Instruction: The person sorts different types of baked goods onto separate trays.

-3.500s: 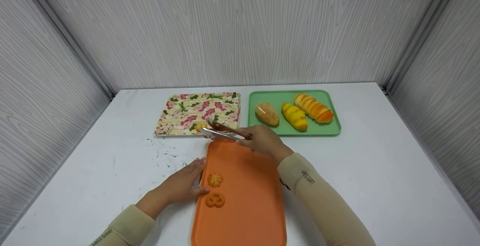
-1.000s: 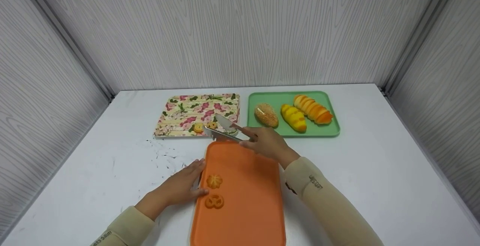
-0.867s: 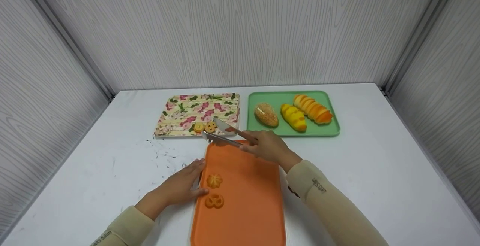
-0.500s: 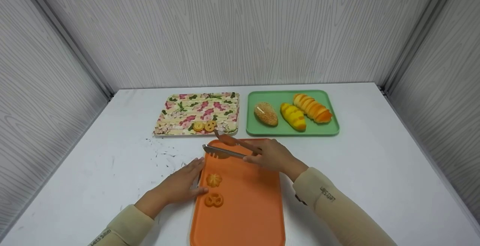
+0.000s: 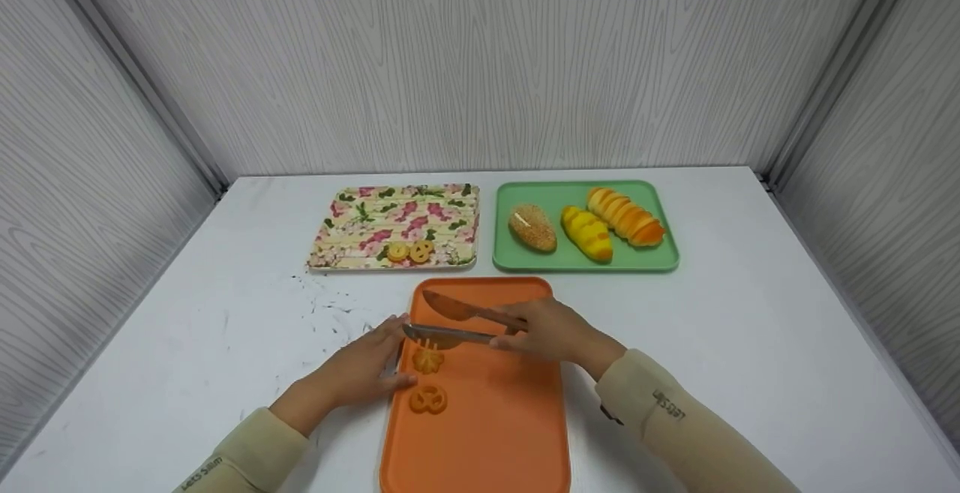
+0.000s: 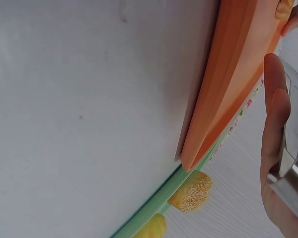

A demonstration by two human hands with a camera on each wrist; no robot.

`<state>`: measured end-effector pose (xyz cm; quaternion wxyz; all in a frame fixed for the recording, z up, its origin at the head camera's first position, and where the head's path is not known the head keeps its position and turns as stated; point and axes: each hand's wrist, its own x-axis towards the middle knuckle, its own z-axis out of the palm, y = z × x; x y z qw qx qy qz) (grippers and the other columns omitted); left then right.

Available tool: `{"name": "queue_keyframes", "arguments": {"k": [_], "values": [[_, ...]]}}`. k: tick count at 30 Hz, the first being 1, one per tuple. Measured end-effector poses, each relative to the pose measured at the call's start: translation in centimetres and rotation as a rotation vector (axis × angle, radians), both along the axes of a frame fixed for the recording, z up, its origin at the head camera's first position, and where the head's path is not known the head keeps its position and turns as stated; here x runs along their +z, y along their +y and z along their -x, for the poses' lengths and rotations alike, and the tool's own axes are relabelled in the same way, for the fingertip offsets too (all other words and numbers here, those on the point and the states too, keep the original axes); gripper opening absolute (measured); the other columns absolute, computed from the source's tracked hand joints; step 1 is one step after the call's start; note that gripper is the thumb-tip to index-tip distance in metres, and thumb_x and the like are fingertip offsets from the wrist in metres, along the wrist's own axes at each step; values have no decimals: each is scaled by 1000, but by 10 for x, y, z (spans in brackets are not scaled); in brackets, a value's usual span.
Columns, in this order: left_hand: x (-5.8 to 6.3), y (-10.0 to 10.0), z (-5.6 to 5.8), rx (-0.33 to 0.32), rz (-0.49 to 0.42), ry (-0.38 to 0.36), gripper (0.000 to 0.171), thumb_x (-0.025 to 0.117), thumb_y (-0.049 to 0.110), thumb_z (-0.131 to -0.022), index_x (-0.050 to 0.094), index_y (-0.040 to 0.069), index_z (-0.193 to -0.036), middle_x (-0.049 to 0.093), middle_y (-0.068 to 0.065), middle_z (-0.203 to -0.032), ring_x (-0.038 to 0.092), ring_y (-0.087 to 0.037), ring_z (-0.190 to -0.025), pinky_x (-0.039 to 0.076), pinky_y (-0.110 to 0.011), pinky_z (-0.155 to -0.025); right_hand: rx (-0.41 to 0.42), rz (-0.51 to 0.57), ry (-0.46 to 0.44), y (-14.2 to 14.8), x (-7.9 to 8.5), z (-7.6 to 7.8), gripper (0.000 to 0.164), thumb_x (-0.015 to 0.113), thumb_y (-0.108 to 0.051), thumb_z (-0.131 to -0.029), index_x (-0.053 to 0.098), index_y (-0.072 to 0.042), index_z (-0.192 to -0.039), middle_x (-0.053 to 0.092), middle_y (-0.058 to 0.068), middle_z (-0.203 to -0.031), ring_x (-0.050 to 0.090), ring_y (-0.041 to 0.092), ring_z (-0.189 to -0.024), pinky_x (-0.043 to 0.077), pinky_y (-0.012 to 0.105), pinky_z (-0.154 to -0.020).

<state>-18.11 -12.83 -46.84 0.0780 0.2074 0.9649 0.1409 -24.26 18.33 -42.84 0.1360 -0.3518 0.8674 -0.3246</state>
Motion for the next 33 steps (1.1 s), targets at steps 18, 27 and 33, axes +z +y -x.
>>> {"name": "queue_keyframes", "arguments": {"k": [18, 27, 33], "values": [[1, 1, 0, 2, 11, -11, 85, 56, 52, -91, 25, -1, -149, 22, -13, -155, 20, -30, -141, 26, -44, -110, 117, -22, -17, 1, -5, -5, 58, 66, -46, -86, 57, -13, -134, 69, -15, -92, 49, 7, -63, 39, 23, -56], [-1, 0, 0, 4, -2, -5, 86, 57, 53, -90, 25, -1, -149, 22, -14, -155, 21, -31, -141, 28, -46, -109, 127, -57, 60, 0, -6, -5, 54, 67, -45, -86, 60, -17, -131, 68, -18, -91, 52, 5, -64, 44, 24, -57], [-1, 0, 0, 11, -2, -7, 85, 57, 51, -90, 25, 0, -150, 20, -13, -156, 21, -31, -140, 27, -46, -109, 142, -44, 70, 0, -7, -6, 50, 68, -42, -86, 62, -18, -129, 67, -18, -87, 52, 4, -60, 45, 24, -54]]}}
